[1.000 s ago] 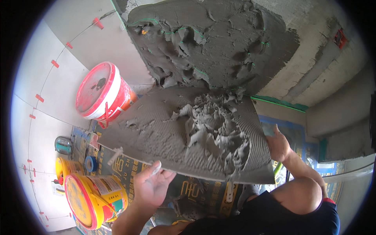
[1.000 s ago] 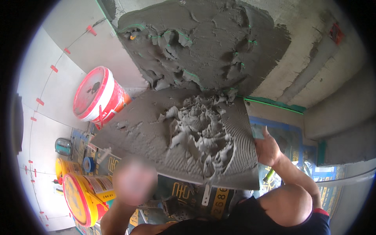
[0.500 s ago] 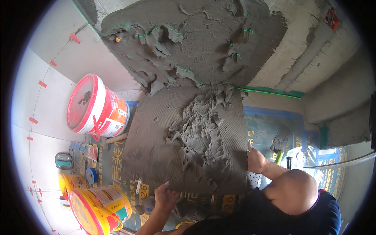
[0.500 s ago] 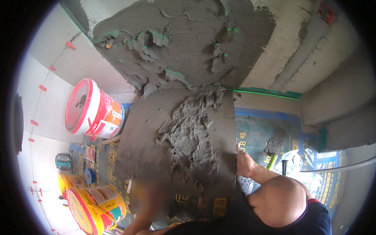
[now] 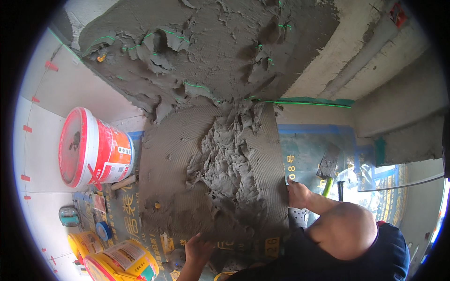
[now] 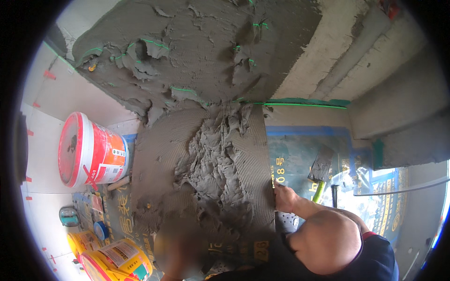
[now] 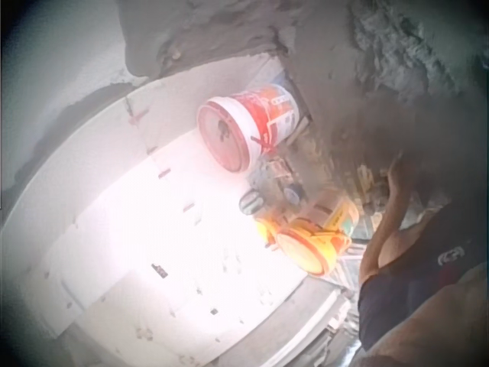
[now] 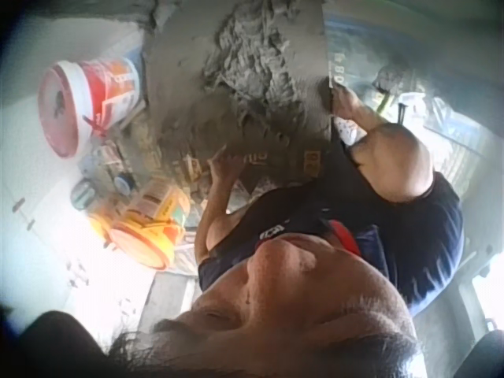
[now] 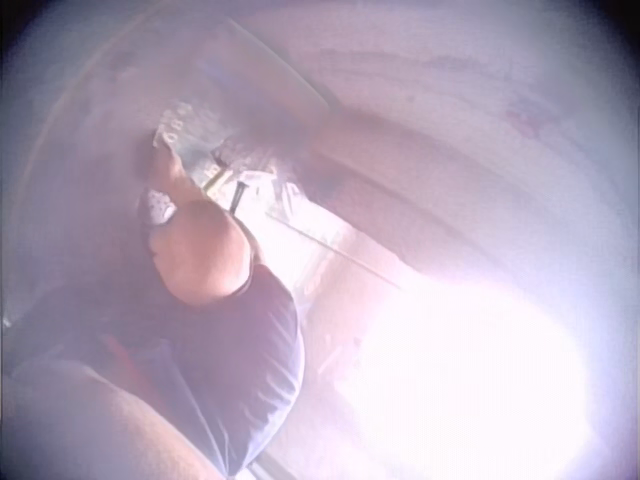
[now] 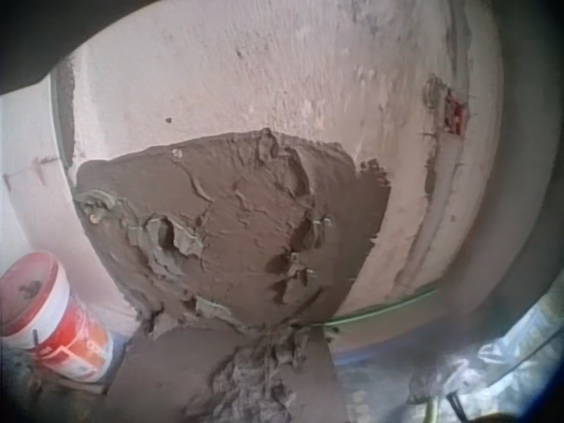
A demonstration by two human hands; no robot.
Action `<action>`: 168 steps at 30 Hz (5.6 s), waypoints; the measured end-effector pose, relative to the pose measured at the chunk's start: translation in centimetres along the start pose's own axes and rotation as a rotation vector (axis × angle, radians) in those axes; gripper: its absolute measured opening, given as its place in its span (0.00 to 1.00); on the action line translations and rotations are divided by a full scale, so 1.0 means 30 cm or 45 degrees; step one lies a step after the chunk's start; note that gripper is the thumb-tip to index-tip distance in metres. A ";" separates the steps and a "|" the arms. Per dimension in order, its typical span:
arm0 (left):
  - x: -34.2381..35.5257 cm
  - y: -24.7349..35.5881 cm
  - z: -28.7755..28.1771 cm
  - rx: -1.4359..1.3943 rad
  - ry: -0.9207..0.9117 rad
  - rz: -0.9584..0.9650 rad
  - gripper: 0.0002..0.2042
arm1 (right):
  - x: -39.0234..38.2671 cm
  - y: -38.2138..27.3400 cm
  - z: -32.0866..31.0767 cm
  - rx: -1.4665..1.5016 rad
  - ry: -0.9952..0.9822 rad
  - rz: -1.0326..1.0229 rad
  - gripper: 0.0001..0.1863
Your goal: The person applies mortar to a wall and a large tile using a trowel, then lifts and positions the tile onto the wall, pressing it into place and checking alignment.
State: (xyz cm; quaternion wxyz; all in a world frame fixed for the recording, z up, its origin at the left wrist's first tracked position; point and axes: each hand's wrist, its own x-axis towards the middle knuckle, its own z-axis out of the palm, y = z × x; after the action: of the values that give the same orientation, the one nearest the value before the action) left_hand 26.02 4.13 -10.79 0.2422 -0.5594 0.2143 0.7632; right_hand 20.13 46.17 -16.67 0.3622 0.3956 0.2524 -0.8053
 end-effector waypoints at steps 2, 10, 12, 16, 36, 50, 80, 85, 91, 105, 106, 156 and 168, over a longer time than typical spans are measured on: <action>-0.027 0.014 0.020 0.245 -0.409 -0.064 0.20 | -0.015 -0.048 0.048 -0.002 0.045 0.022 0.39; -0.264 0.370 0.416 2.053 -0.066 0.978 0.11 | 0.114 -0.184 -0.057 -0.133 -0.070 -0.176 0.47; -0.167 0.552 0.440 1.646 0.011 1.142 0.14 | 0.123 -0.210 -0.016 -0.065 -0.037 -0.213 0.44; 0.026 0.769 0.426 2.054 0.645 1.637 0.21 | 0.171 -0.296 0.034 -0.056 -0.022 -0.302 0.43; 0.344 0.976 0.459 1.523 0.672 1.070 0.32 | 0.313 -0.460 0.143 0.021 0.191 -0.440 0.24; 0.341 0.980 0.411 1.546 0.585 0.965 0.36 | 0.303 -0.437 0.158 -0.005 0.379 -0.519 0.25; 0.310 1.031 0.127 1.596 0.611 1.136 0.34 | 0.303 -0.245 0.009 0.023 0.403 -0.492 0.36; 0.095 0.823 0.283 1.684 0.653 1.102 0.32 | 0.189 -0.195 0.083 0.080 0.342 -0.444 0.38; 0.105 0.771 0.252 1.458 0.402 1.429 0.29 | 0.406 -0.142 -0.267 0.764 -1.614 -0.091 0.44; 0.055 0.709 0.157 1.534 0.702 0.969 0.25 | 0.221 -0.132 -0.109 -0.026 0.120 -0.290 0.45; 0.065 0.708 0.131 1.538 0.695 0.954 0.25 | 0.216 -0.138 -0.123 -0.137 0.122 -0.261 0.45; 0.052 0.647 0.146 1.623 0.801 1.093 0.34 | 0.573 -0.821 0.434 -2.983 0.463 -1.513 0.12; 0.049 0.654 0.127 1.668 0.759 1.150 0.31 | 0.385 -0.916 0.383 -2.714 0.260 -1.221 0.14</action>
State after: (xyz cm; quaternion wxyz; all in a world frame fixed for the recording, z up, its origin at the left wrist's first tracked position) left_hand 10.82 -8.90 -10.02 0.1227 -0.3447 0.8705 0.3293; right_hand -11.52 50.54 -16.41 0.1479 -0.1808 0.9504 -0.2051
